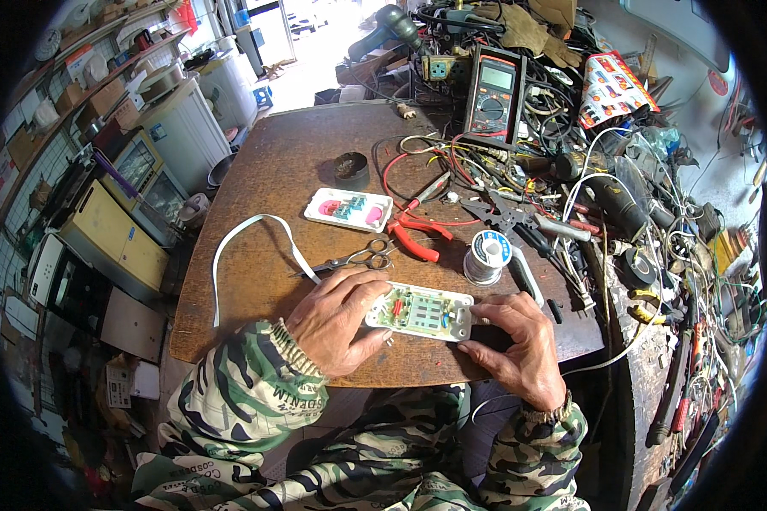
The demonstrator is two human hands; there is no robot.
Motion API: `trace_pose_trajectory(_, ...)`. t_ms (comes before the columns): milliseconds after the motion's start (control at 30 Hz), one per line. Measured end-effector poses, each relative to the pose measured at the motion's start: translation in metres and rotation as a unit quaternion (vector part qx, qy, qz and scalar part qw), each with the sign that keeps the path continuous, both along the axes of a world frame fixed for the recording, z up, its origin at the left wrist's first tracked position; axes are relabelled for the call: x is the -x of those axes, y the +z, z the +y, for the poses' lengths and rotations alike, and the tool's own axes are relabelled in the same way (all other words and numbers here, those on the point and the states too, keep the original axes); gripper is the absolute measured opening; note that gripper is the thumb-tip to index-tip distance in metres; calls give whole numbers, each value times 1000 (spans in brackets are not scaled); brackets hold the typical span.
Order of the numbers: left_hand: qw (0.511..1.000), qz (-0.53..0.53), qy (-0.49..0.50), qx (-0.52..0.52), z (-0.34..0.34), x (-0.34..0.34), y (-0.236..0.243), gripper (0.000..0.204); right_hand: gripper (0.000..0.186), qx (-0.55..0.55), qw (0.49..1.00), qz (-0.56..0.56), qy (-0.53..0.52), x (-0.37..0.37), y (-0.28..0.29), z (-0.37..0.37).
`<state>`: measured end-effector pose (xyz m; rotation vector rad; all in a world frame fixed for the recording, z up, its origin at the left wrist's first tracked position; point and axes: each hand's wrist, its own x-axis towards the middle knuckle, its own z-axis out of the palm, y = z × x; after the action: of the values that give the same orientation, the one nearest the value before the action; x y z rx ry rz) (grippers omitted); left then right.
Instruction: The person repairs a small white electronic device by opening its case, using a screwdriver to adjust internal components, and then closing the case. The person handles the device and tools on a cluttered workbench.
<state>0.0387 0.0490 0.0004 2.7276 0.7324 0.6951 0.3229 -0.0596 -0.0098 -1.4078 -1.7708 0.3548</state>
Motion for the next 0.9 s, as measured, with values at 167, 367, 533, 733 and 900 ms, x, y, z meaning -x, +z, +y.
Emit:
trace_pose_trajectory(167, 1000, 2, 2, 0, 0, -1, 1, 67, 42, -5, 1000, -6, 0, 0, 1, 0)
trace_pose_trajectory(367, 1000, -5, 1, -2, 1, -1, -2, 66, 42, -10, 1000, -12, 1, -1, -1, 1)
trace_pose_trajectory(533, 1000, -4, 4, -8, 0, 0, 0, 65, 42, 4, 1000, -19, -8, 0, 1, 0)
trace_pose_trajectory(733, 1000, -9, -1, -13, 1, 0, -5, 65, 44, -1, 1000, -9, -9, 1, 2, -1)
trace_pose_trajectory(900, 1000, -11, 5, -10, 0, 0, -1, 67, 45, -3, 1000, -7, -9, 1, -1, 0)
